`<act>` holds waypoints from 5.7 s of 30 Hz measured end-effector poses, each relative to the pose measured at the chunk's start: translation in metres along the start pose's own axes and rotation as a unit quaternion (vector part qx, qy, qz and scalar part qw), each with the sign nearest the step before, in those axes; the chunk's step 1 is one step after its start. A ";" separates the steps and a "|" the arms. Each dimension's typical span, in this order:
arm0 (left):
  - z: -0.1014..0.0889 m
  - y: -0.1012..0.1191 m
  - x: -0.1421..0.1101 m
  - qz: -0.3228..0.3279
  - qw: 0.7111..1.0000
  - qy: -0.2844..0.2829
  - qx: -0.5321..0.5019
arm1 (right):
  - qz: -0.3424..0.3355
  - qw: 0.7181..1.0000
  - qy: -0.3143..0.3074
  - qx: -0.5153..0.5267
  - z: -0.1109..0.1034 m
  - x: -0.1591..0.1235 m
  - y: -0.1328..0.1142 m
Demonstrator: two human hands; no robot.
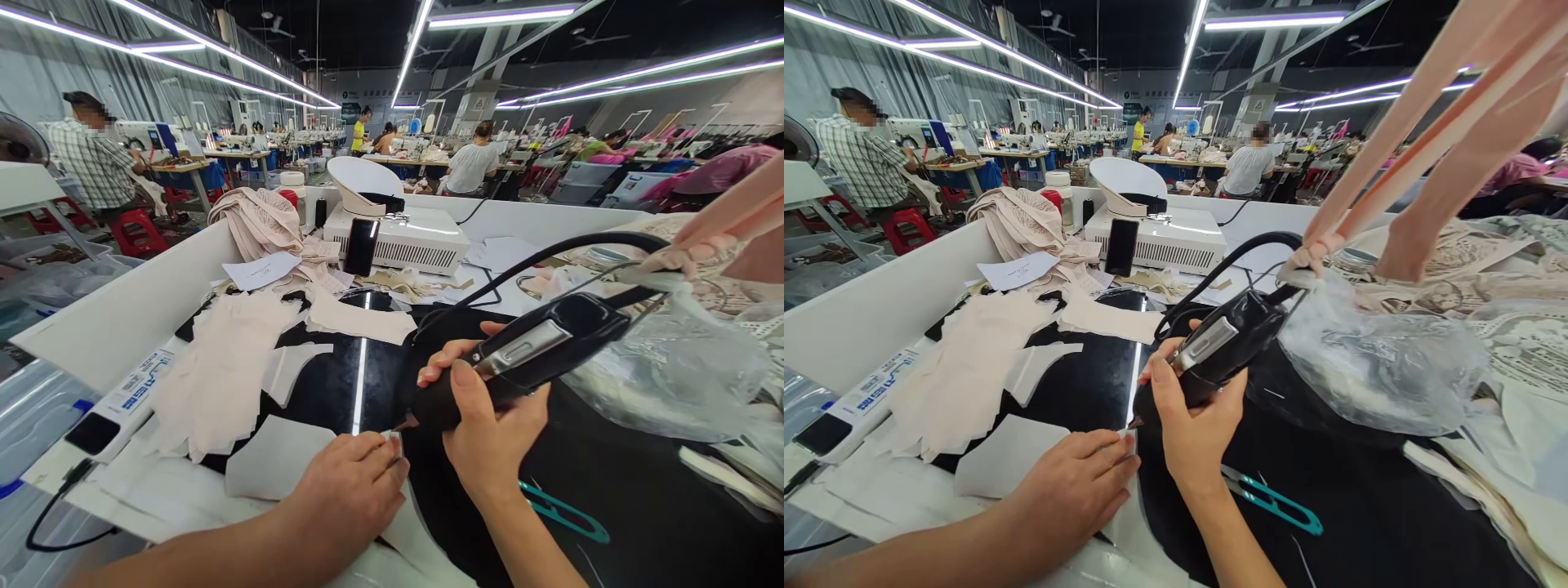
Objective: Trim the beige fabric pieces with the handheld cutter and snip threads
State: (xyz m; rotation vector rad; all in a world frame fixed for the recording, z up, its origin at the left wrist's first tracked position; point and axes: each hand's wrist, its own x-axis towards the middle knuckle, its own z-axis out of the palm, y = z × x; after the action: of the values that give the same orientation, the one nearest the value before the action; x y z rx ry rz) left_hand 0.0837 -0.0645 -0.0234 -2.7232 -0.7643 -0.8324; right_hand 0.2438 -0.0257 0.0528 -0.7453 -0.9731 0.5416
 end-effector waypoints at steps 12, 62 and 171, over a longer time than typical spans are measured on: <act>0.004 0.000 -0.004 -0.012 1.000 0.005 -0.010 | -0.007 1.000 -0.009 -0.020 0.006 -0.004 -0.001; -0.057 -0.045 -0.027 0.030 0.999 -0.015 -0.027 | 0.018 1.000 -0.019 0.010 -0.028 -0.030 -0.042; -0.021 0.003 -0.025 0.019 0.995 -0.019 -0.095 | 0.016 0.999 0.001 -0.033 -0.006 -0.027 -0.051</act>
State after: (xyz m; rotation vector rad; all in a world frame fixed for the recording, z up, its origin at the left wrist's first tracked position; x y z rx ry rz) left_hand 0.0578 -0.0848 -0.0206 -2.9169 -0.6703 -0.8906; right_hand 0.2405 -0.0790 0.0754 -0.8209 -0.9813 0.5384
